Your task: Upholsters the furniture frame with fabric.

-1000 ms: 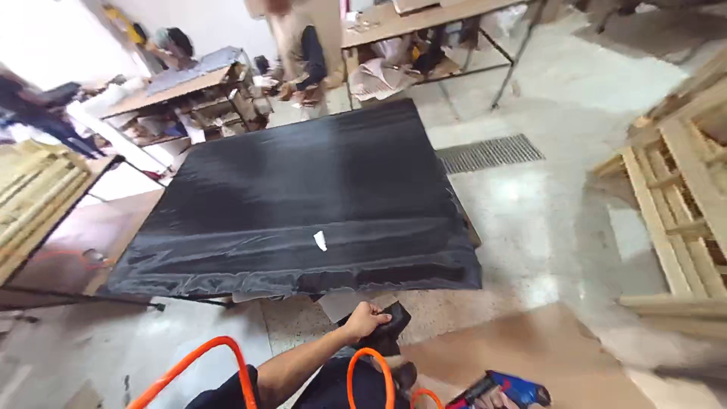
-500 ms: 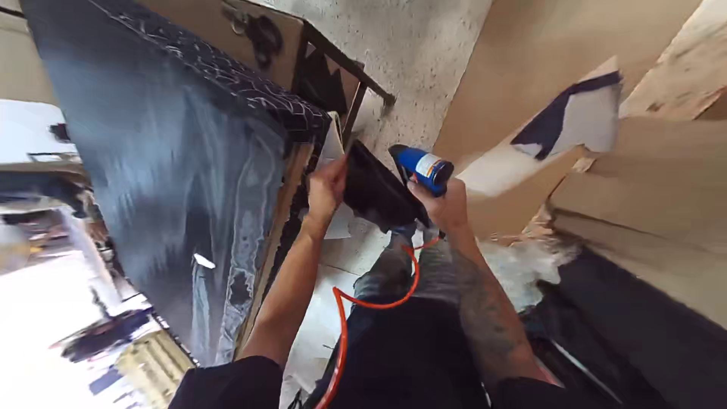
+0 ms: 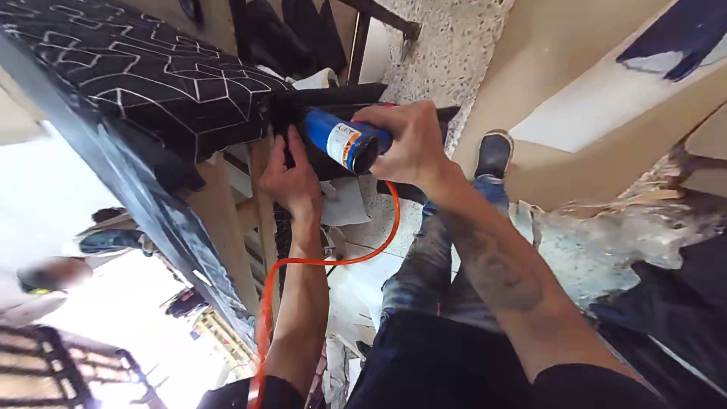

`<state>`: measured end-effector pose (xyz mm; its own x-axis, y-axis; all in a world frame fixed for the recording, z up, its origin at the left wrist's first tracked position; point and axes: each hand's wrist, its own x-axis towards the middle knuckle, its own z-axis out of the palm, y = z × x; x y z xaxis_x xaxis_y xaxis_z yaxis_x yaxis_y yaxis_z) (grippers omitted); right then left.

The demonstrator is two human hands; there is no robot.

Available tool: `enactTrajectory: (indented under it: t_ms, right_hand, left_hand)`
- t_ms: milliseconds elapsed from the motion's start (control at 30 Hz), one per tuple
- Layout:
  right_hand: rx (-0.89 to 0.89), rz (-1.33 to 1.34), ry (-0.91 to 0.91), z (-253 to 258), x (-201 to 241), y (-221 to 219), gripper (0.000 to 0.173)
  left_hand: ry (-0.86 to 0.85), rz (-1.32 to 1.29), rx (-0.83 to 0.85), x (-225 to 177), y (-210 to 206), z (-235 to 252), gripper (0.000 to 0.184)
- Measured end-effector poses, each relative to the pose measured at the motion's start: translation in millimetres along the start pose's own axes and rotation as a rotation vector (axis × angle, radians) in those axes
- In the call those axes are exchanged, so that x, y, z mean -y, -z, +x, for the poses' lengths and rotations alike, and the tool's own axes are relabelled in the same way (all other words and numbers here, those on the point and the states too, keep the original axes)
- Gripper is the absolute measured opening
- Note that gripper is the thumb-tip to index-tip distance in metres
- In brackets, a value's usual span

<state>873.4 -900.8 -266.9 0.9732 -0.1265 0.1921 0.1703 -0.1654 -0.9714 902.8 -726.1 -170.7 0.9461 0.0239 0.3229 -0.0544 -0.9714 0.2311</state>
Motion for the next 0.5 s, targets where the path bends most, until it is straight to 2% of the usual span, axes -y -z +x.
enactTrajectory:
  t_ms: [167,300,500]
  right_hand:
    - [-0.025,0.010,0.018,6.1,-6.2,-14.9,0.034]
    - [-0.051,0.049,0.032,7.1,-7.7,-20.2,0.036]
    - [-0.072,0.055,0.071,2.6,-5.4,-17.3,0.037]
  left_hand:
    - [0.021,-0.024,0.026,5.0,4.5,0.9,0.024]
    - [0.048,-0.114,-0.020,5.8,0.1,-2.4,0.022]
    - [0.171,-0.250,-0.059,-1.0,-5.7,-6.3,0.022]
